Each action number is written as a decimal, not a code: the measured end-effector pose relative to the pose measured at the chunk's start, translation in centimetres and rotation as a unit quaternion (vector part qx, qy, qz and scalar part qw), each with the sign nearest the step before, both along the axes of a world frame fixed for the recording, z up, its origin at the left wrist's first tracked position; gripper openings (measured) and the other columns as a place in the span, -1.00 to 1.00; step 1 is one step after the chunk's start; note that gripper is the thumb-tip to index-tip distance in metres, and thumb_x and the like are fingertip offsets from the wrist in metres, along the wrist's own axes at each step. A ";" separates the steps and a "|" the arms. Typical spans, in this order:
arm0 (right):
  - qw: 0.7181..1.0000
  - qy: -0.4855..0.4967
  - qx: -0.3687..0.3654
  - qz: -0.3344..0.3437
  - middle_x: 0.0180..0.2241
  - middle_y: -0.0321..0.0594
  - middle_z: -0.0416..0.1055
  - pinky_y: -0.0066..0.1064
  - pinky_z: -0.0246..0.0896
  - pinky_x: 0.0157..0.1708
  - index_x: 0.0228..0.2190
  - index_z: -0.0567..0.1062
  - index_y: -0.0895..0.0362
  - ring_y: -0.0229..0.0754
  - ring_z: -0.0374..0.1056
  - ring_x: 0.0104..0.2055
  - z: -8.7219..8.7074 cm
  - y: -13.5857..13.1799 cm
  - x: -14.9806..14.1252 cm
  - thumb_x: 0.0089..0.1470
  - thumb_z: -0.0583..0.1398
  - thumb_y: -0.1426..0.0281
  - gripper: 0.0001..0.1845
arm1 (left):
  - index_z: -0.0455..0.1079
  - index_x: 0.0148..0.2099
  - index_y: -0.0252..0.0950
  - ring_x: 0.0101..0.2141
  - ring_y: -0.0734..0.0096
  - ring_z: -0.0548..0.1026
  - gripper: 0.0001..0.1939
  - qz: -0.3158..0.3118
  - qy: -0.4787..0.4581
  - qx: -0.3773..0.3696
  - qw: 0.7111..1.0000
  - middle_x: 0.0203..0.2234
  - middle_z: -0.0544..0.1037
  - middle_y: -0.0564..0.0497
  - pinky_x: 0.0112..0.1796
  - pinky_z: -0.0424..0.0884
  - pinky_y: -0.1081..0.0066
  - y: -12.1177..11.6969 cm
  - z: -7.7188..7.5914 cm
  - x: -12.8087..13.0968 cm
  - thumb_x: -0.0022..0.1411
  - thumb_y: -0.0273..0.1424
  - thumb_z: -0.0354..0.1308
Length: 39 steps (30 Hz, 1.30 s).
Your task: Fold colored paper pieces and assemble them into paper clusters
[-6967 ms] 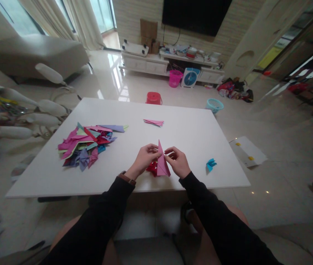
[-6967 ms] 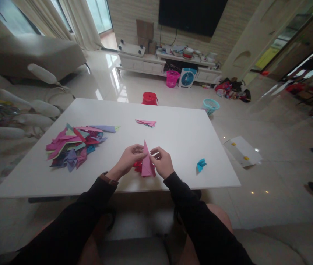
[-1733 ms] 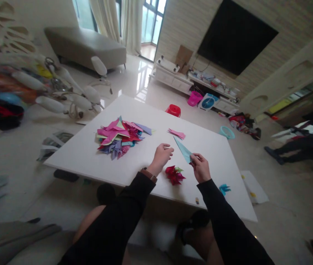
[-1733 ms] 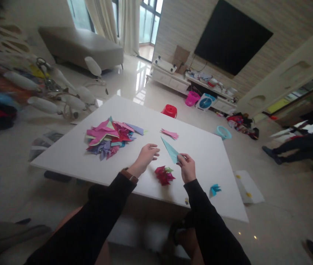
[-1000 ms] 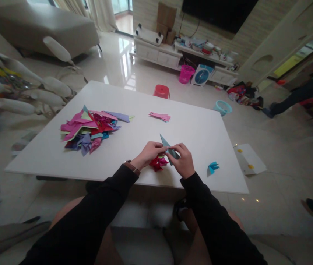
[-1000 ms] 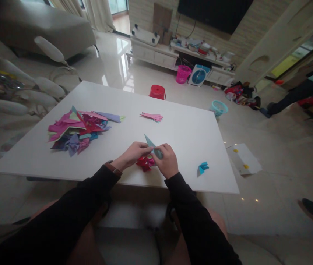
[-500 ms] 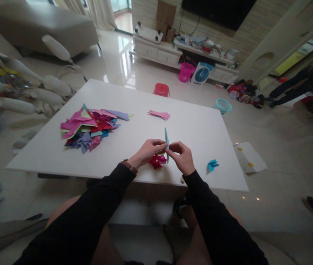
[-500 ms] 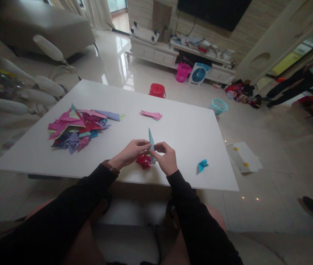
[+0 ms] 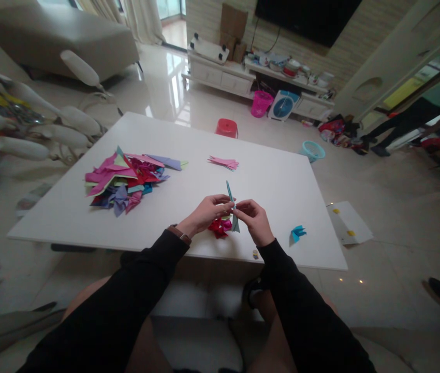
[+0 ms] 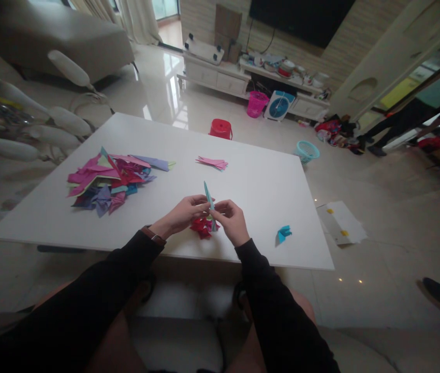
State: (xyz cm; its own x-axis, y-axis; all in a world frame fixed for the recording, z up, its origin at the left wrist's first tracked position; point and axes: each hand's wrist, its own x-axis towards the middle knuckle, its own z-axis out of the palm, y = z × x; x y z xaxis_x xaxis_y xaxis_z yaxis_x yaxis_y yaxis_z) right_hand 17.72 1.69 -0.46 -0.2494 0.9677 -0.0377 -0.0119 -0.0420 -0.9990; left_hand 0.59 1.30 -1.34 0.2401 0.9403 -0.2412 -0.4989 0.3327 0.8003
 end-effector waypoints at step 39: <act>0.987 0.065 -0.139 -0.047 -0.43 -0.23 0.57 -0.29 0.38 -0.26 -0.48 0.62 0.13 -0.20 0.44 -0.38 -0.4 0.3 0.2 -0.33 0.51 0.20 -0.65 | 0.53 -0.24 -0.37 -0.33 0.31 0.56 -0.68 0.034 0.158 0.078 0.984 -0.38 0.60 -0.07 -0.26 0.49 0.30 0.1 -0.6 -0.2 -0.06 -0.36 0.47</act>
State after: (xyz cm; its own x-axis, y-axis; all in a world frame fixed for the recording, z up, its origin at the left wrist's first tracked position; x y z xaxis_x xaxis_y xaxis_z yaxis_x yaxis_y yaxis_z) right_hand 17.95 2.02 -0.84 -0.1799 0.9433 -0.2791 -0.1558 -0.3074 -0.9387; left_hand 0.37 1.37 -1.93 0.1108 0.9833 -0.1443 -0.2332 0.1668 0.9580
